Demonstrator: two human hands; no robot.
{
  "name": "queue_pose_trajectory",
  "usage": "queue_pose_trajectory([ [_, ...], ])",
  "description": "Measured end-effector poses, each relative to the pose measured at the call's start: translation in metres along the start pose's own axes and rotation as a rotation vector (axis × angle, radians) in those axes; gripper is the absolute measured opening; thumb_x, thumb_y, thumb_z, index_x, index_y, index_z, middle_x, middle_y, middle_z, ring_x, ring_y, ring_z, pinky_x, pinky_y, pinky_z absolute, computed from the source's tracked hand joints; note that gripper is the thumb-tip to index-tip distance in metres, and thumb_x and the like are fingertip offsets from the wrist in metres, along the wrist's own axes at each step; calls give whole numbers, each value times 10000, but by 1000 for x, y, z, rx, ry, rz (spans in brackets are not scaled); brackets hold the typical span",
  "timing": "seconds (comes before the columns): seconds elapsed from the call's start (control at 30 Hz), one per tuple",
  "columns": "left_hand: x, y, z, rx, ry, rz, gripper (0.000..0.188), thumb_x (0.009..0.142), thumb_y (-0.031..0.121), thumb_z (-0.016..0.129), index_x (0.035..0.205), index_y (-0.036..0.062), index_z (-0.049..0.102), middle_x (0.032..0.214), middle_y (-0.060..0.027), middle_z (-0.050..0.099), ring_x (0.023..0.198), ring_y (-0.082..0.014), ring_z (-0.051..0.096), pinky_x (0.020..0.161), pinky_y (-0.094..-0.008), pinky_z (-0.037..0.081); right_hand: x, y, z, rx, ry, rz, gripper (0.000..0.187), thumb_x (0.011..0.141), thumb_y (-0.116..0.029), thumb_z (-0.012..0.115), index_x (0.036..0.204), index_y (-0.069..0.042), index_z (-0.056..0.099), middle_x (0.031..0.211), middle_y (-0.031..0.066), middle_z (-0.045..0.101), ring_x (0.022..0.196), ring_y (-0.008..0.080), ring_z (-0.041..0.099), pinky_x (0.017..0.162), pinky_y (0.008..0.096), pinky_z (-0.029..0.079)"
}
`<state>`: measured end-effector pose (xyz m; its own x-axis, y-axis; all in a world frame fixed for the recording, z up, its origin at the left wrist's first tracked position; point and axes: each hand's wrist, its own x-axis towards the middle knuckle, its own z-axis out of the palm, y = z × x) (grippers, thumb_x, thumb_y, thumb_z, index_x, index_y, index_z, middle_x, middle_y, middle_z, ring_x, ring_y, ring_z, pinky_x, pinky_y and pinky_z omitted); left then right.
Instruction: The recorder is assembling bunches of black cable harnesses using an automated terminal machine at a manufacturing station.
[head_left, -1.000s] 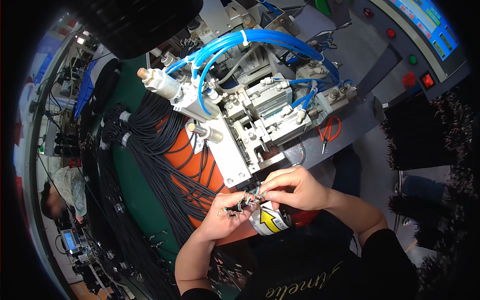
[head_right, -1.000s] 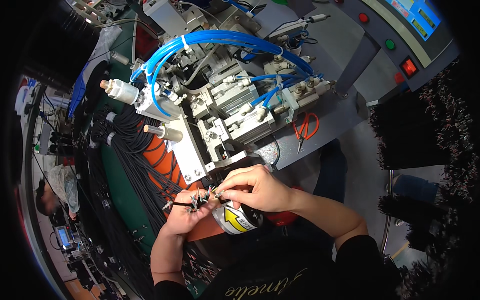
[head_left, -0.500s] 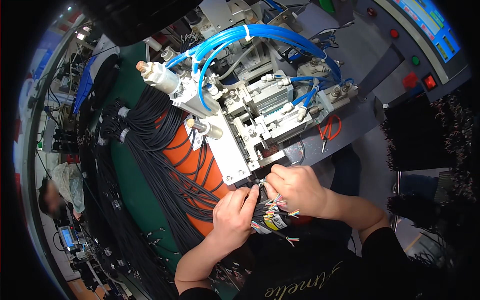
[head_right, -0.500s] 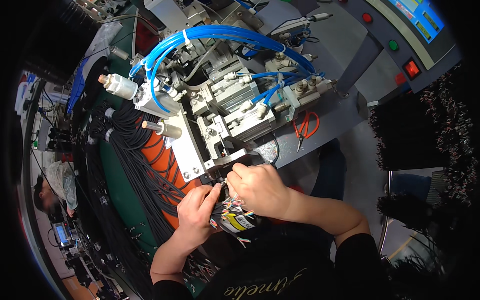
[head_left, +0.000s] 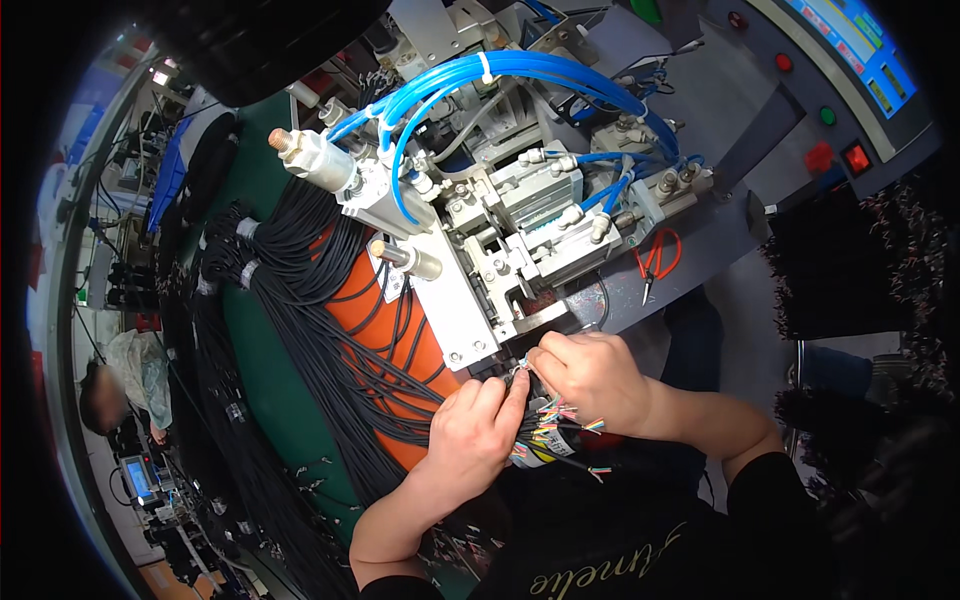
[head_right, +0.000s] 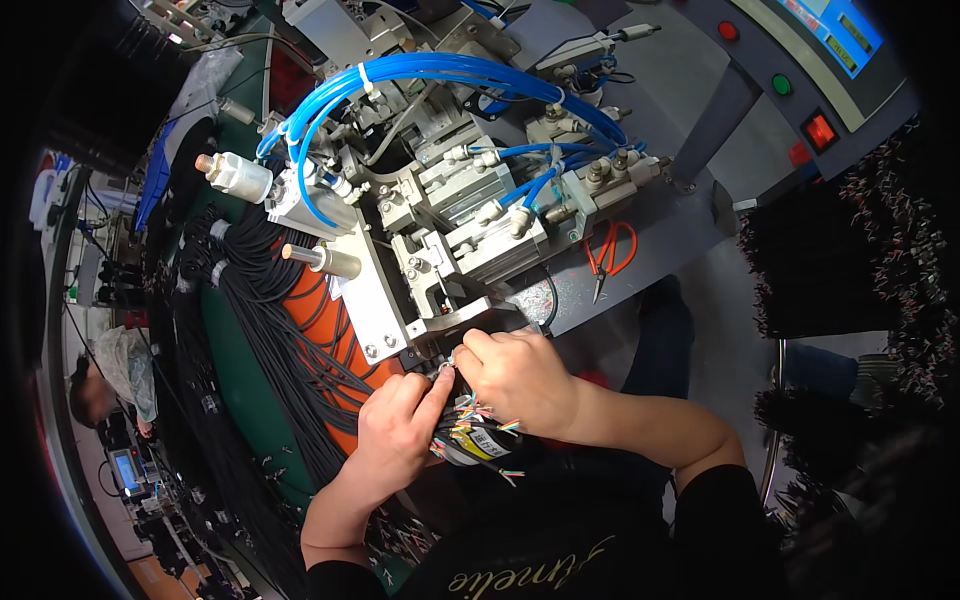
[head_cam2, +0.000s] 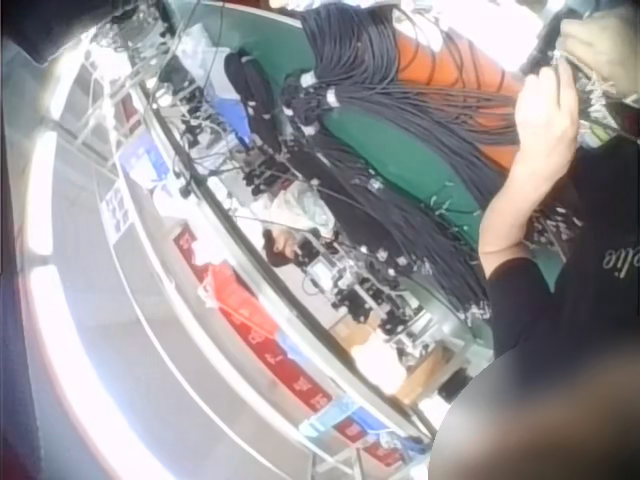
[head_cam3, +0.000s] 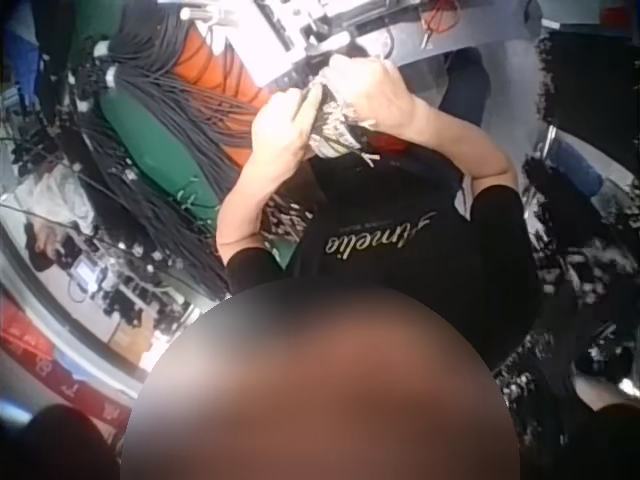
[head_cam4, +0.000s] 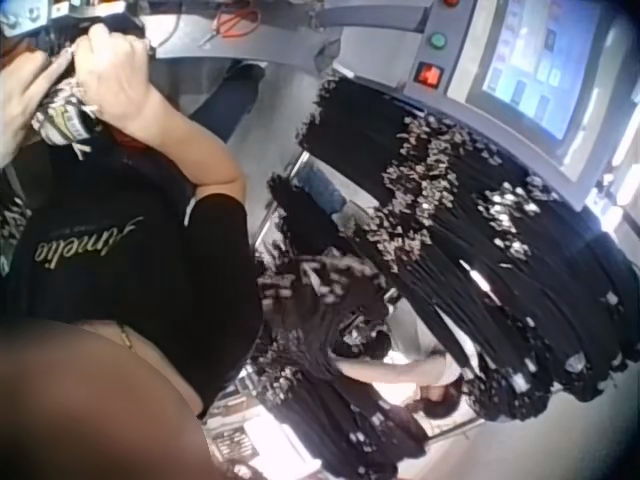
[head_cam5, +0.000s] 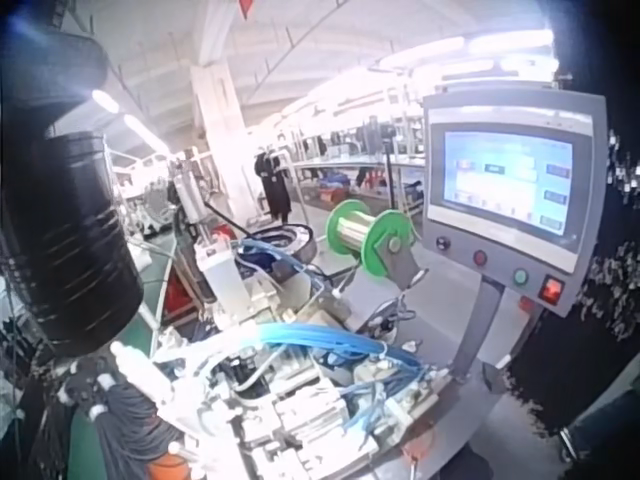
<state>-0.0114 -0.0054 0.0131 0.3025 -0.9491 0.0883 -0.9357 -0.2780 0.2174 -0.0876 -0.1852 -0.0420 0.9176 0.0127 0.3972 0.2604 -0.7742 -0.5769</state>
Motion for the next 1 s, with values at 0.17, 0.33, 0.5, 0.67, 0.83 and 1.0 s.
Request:
queue_pose_trajectory([
  [0.17,7,2,-3,50,-34,10,443,760,88,585,1184,-39,608,854,-83,501,753,-222,551,639,-332,480,7,7,-5,-1,-114,7,124,788,-110,663,848,-16,610,757,89,576,582,268,611,522,370,496],
  [0.33,8,0,-4,50,-54,-8,452,765,104,582,1197,-26,608,856,-84,500,759,-228,552,645,-348,486,3,3,9,188,186,50,79,777,-76,677,793,-27,616,730,87,612,567,279,617,495,383,492],
  [0.5,2,-8,-3,-24,4,-31,486,690,81,651,1166,-14,627,912,-95,539,785,-249,567,673,-361,481,7,17,3,236,36,67,50,800,-57,679,823,-24,650,736,91,640,551,252,619,494,357,488],
  [0.67,-27,-18,4,-89,161,-99,505,619,49,711,1117,-8,646,953,-112,593,804,-265,590,682,-357,456,5,17,3,471,-54,284,83,827,-52,675,896,-7,659,761,84,659,535,200,608,520,325,488],
  [0.83,-32,-13,7,-2,91,-220,408,673,63,727,1070,7,650,884,-114,621,759,-275,603,677,-358,439,-2,10,1,538,-1,283,190,795,-14,707,979,7,666,819,78,671,550,152,607,555,294,495],
  [1.0,-19,-13,7,-141,133,-217,347,709,96,743,1029,11,639,803,-102,616,683,-274,599,657,-363,432,-1,-1,9,865,84,17,285,817,-12,703,1096,-5,647,912,85,680,668,191,646,620,295,513],
])
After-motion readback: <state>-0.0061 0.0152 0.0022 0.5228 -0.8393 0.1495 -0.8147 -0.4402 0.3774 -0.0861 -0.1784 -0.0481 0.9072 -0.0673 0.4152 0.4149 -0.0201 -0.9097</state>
